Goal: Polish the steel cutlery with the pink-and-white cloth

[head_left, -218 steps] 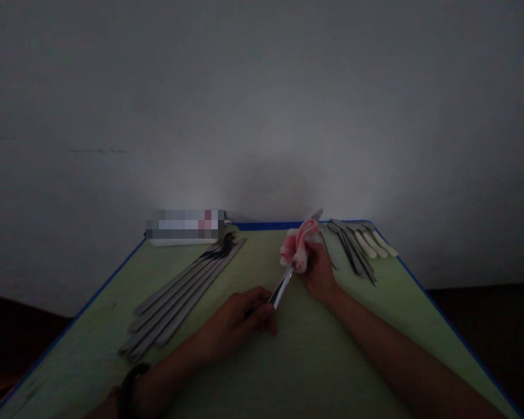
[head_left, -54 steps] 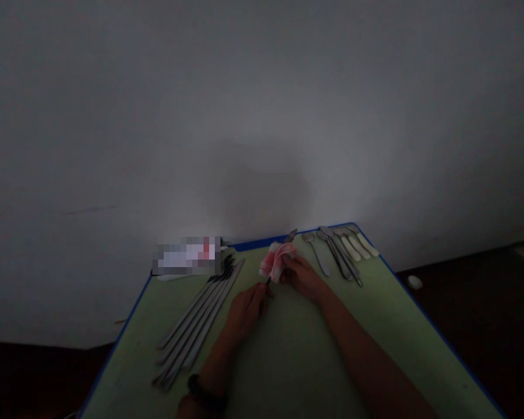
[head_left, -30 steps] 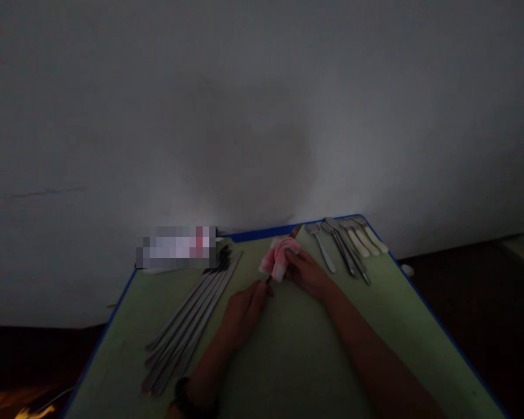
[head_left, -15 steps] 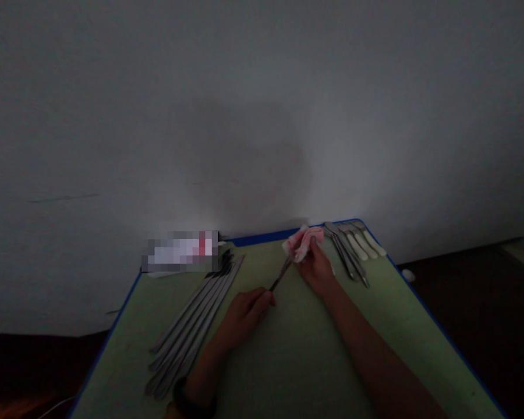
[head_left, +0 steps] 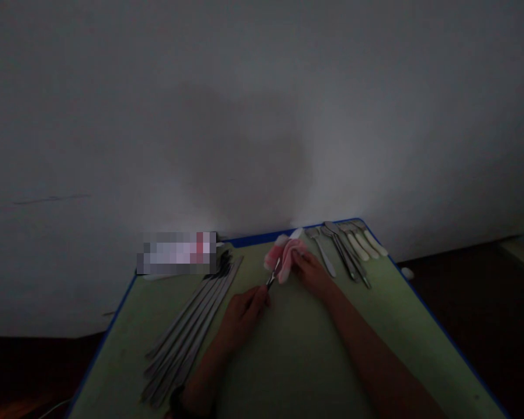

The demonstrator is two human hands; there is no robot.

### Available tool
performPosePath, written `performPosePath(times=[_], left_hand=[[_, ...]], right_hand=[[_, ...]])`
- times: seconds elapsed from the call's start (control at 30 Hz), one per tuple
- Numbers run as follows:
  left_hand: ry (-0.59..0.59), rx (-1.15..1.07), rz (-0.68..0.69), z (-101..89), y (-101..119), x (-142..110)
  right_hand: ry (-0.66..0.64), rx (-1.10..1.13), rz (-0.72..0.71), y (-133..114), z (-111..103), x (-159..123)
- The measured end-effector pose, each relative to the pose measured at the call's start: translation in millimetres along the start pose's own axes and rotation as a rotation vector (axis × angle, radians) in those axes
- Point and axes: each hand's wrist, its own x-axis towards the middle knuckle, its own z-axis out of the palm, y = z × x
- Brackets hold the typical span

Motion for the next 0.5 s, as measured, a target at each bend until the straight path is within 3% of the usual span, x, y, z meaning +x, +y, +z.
performPosePath(times=[0.07, 0.17, 0.33, 0.5], left_hand=[[0.012, 0.032, 0.006, 0.7, 0.8, 0.0], [0.016, 0.081, 0.027, 2.8, 0.1, 0.0], [0.005, 0.134, 0.052, 4.9, -2.4, -1.1], [-0.061, 0.075, 0.056, 1.4, -1.6, -4.2]], right_hand=[[-0.049, -0.145, -0.012, 0.1, -1.4, -3.9], [-0.040, -0.138, -0.009, 1.8, -2.0, -4.6], [0.165, 0.203, 0.022, 2.5, 2.8, 2.9], [0.183, 0.450, -0.026, -7.7, 2.7, 8.9]])
